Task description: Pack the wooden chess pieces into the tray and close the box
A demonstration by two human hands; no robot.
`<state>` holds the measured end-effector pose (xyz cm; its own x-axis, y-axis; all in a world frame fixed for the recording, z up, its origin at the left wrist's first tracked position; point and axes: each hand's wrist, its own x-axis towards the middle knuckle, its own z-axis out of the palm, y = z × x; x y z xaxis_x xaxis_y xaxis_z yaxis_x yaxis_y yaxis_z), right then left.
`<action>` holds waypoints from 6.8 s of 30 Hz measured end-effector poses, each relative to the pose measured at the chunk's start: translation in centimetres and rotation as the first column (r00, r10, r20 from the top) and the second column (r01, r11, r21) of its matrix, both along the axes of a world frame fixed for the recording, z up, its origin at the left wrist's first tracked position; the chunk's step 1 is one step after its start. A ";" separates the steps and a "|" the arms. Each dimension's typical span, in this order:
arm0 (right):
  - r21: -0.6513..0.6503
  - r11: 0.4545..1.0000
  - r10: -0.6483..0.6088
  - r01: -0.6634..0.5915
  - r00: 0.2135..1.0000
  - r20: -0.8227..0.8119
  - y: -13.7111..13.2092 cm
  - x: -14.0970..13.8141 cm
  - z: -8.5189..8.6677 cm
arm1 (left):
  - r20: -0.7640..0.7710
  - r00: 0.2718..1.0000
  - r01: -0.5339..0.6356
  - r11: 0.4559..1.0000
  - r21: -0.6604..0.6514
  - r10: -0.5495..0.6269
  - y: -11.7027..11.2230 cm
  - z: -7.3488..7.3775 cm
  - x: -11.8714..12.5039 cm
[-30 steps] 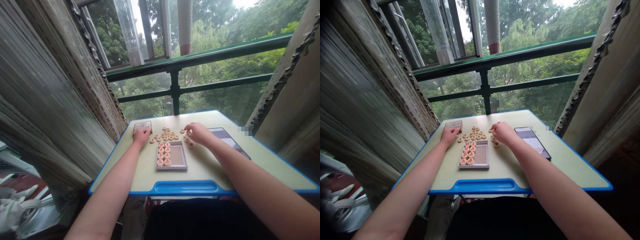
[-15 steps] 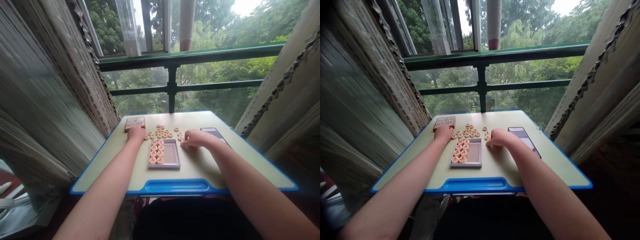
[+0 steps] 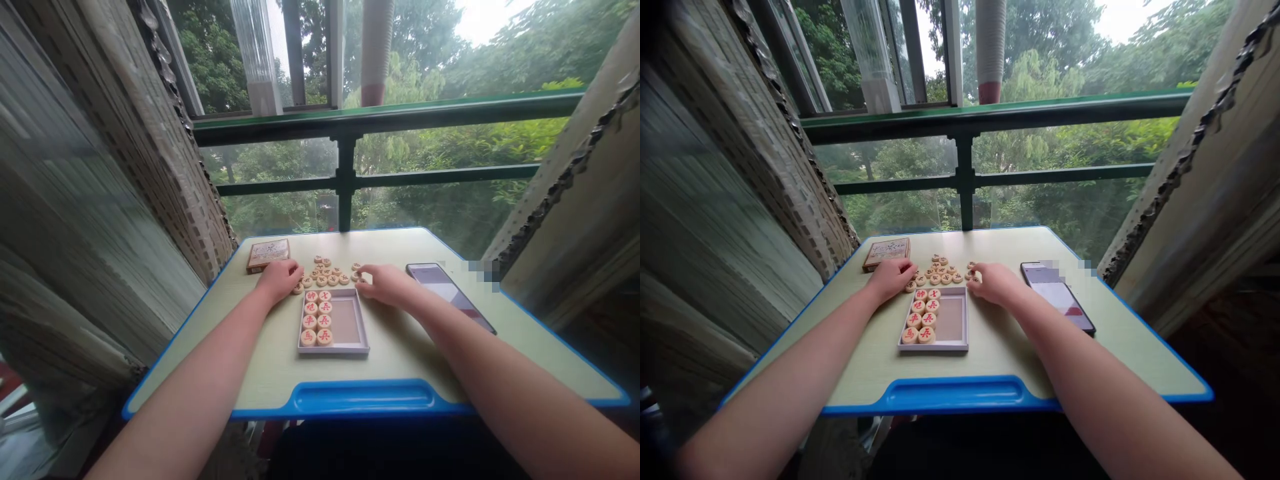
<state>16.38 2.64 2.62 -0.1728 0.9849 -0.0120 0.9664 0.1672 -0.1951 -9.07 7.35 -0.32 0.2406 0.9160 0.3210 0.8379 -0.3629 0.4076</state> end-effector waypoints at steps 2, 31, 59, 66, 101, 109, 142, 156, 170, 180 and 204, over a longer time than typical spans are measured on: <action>0.019 0.999 0.031 -0.031 0.999 -0.020 0.2 0.0 -0.4 | 0.020 1.000 0.015 1.000 -0.021 -0.014 -0.1 0.0 0.1; 0.102 0.993 0.066 -0.057 0.994 -0.088 0.1 -0.2 -0.9 | 0.245 0.969 0.068 0.985 -0.157 -0.028 0.6 -0.7 -1.3; 0.059 0.988 0.146 -0.142 0.987 -0.066 0.2 0.2 -0.1 | 0.069 0.997 0.032 0.986 -0.166 -0.021 0.4 -0.4 -1.1; 0.087 0.985 0.159 -0.152 0.984 -0.082 0.3 0.1 -0.5 | 0.033 0.999 0.030 0.986 -0.164 -0.025 0.4 -0.3 -1.2; 0.058 0.993 0.106 -0.100 0.989 -0.106 0.2 0.0 -0.2 | 0.035 0.999 0.022 0.978 -0.209 -0.015 -0.2 0.3 -0.7; 0.056 0.985 0.168 -0.162 0.975 -0.143 0.0 -0.1 -0.4 | 0.060 0.991 0.130 0.974 -0.187 -0.120 0.0 0.1 -1.0; 0.177 0.962 0.219 -0.207 0.974 -0.053 1.4 0.5 -2.3 | 0.094 0.983 0.177 0.949 -0.260 -0.158 -0.2 0.2 -1.1; 0.194 0.962 0.207 -0.190 0.976 -0.071 1.3 0.5 -2.2 | 0.130 0.983 0.159 0.957 -0.241 -0.130 -0.1 0.2 -1.0; 0.213 0.951 0.239 -0.222 0.969 -0.056 0.8 -0.1 -1.7 | 0.044 0.972 0.231 0.973 -0.002 -0.231 -0.6 0.6 0.0; 0.230 0.916 0.364 -0.327 0.921 -0.137 1.0 -0.6 -1.7 | 0.135 0.927 0.369 0.913 -0.171 -0.350 -1.5 0.8 1.4; 0.164 0.986 0.005 0.014 0.994 -0.113 1.7 0.5 -1.5 | 0.436 0.893 0.198 0.968 -0.156 -0.112 0.6 -1.5 0.0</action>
